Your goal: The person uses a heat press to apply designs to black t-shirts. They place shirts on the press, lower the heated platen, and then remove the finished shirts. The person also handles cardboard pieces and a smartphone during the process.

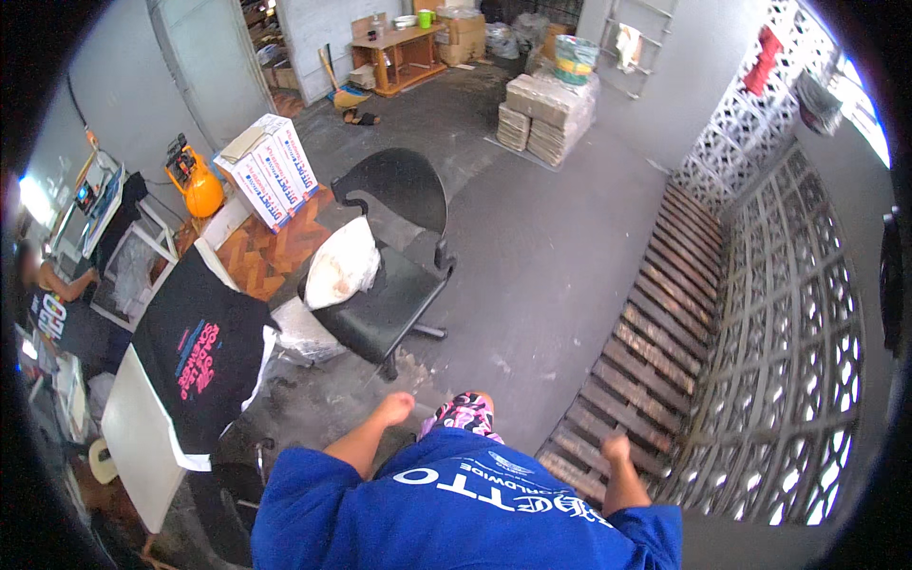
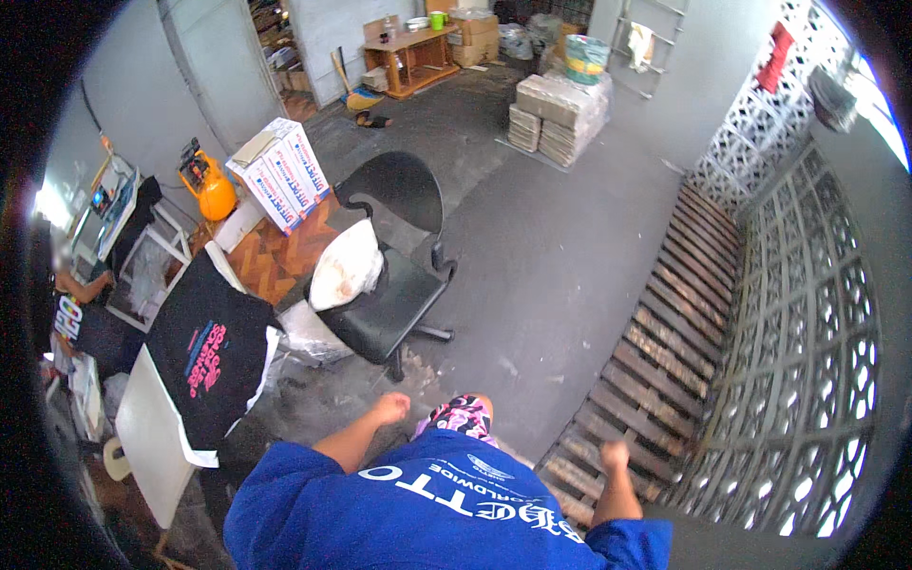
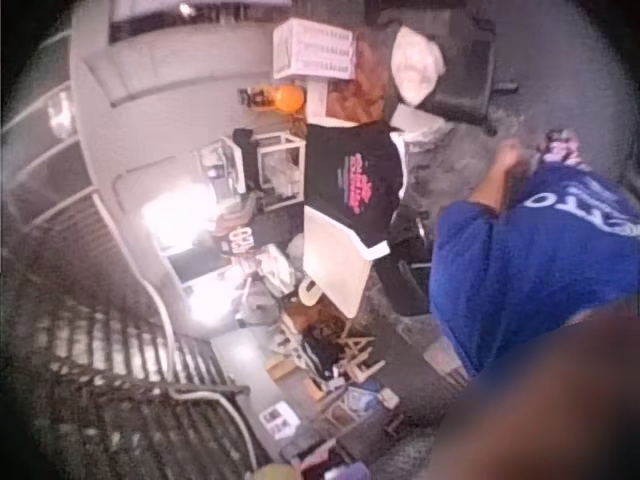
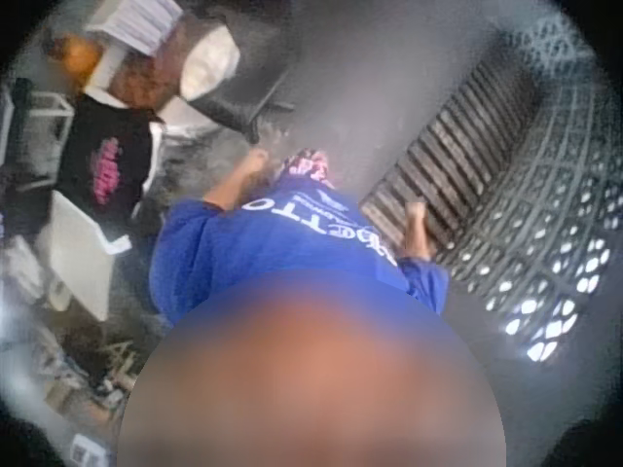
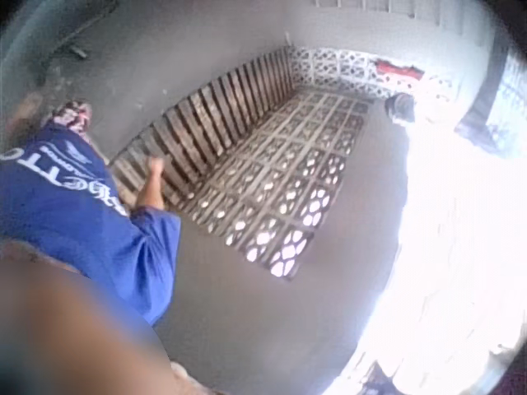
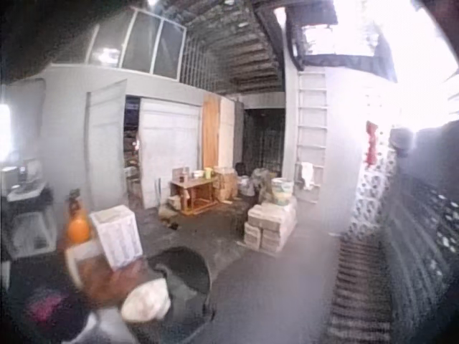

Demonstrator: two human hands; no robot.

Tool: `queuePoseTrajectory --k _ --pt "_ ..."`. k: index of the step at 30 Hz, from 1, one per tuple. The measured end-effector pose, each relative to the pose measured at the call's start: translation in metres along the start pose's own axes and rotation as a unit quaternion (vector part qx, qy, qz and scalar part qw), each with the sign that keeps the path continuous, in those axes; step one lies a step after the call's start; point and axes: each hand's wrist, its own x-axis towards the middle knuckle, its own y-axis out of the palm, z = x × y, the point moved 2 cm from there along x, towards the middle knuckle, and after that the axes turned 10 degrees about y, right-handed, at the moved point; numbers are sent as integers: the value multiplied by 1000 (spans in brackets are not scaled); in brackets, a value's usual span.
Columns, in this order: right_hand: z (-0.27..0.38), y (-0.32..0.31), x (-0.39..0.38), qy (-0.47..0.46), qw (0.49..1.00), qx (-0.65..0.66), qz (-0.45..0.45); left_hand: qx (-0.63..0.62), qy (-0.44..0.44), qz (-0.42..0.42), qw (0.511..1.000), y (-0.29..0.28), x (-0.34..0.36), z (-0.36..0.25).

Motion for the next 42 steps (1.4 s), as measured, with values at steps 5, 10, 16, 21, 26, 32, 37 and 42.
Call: queuePoseTrajectory --k 5,10,16,21,26,32,37,42 --pt "143 -299 294 -23 806 591 -29 -153 45 -223 962 -96 186 -189" --pt "310 -407 371 -63 879 470 -35 -3 308 -163 937 -244 365 -347" --pt "355 -322 442 -134 973 57 179 212 103 -268 934 -436 505 -342" --pt "415 -338 568 -53 952 48 297 288 -183 -41 939 -487 557 -267" --pt "585 -467 831 -170 945 -104 258 148 -440 -36 885 -515 577 -211" --pt "1079 -778 1022 -403 912 -59 -57 -53 -577 66 812 -517 575 -115" --pt "1410 -952 923 -534 774 335 68 -144 -543 -59 825 -564 607 -10" --pt "1535 -911 892 -600 753 208 171 11 -253 -244 936 -655 754 24"
